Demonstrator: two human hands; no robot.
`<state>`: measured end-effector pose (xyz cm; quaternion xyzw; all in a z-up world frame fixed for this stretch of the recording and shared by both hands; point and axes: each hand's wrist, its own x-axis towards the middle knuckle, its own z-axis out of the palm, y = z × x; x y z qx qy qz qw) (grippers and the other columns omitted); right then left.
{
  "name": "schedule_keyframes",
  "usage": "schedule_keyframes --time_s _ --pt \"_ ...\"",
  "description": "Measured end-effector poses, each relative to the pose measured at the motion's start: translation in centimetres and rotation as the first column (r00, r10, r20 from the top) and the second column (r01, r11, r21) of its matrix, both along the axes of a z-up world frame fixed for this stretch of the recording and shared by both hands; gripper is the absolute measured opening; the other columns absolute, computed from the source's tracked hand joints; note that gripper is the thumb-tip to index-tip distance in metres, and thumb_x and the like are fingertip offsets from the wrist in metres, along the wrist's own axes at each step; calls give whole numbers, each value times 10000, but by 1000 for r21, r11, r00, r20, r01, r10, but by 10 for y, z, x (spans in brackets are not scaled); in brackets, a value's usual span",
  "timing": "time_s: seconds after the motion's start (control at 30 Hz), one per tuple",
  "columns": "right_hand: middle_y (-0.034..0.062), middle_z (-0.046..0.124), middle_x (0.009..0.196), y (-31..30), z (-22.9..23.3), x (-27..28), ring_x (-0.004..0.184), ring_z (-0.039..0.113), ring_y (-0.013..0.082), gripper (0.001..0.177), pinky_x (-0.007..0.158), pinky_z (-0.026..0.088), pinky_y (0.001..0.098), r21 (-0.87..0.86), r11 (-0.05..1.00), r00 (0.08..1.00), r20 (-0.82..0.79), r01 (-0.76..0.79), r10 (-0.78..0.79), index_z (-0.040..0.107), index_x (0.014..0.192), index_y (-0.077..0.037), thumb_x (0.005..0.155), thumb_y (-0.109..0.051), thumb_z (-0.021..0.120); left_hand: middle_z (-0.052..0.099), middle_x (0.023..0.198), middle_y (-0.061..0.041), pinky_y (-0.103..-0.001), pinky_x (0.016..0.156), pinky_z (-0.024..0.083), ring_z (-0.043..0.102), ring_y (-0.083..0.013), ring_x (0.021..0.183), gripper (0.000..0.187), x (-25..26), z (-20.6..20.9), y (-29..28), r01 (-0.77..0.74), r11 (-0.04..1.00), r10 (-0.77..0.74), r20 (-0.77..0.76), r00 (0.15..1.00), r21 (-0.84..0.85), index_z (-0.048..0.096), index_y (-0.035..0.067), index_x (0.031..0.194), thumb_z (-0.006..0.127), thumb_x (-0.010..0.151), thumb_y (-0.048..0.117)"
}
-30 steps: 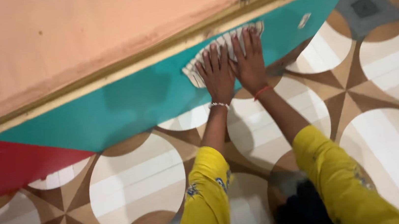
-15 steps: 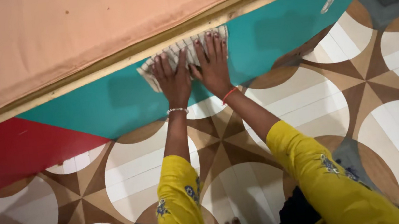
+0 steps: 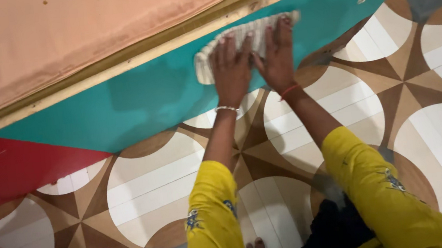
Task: The person wipes the side of a teal and red bed frame using a white cloth. They move along the length of the bed, cleaning the lower edge and corners of the frame.
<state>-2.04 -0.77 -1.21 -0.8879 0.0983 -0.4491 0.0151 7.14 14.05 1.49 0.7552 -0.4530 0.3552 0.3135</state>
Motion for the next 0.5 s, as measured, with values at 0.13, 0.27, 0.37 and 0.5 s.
schedule_keyframes --time_s 0.13,0.27,0.37,0.5 --pt "352 118 1694 -12 -27 -28 1596 164 537 839 1315 230 591 136 991 1000 -22 11 -8 209 1675 -27 1078 -253 754 320 1675 -47 -496 1150 432 408 -257 1506 619 -18 -27 -18 75 975 -67 -46 997 209 391 286 1614 591 1039 171" --pt "416 105 1657 -12 -64 -40 1562 160 582 839 1286 252 592 197 980 995 -101 -5 26 214 1644 38 1033 -198 738 259 1716 -16 -470 1106 458 379 -211 1526 728 -18 -62 -15 85 913 -78 -35 996 399 306 247 1648 560 980 107" --pt "425 122 1642 -6 -92 -45 1544 182 591 818 1270 261 595 188 982 986 -154 -31 60 245 1611 54 991 -153 737 244 1721 -13 -473 1091 457 350 -193 1544 742 -14 -92 -4 119 863 -100 -65 993 492 277 208 1648 541 963 101" --pt "382 192 1647 18 -121 -43 1540 244 561 791 1261 292 562 227 974 965 -255 4 56 304 1587 39 931 -92 725 227 1721 -9 -472 1098 442 321 -195 1550 737 -3 -125 19 143 797 -102 -102 990 587 269 169 1634 526 945 124"
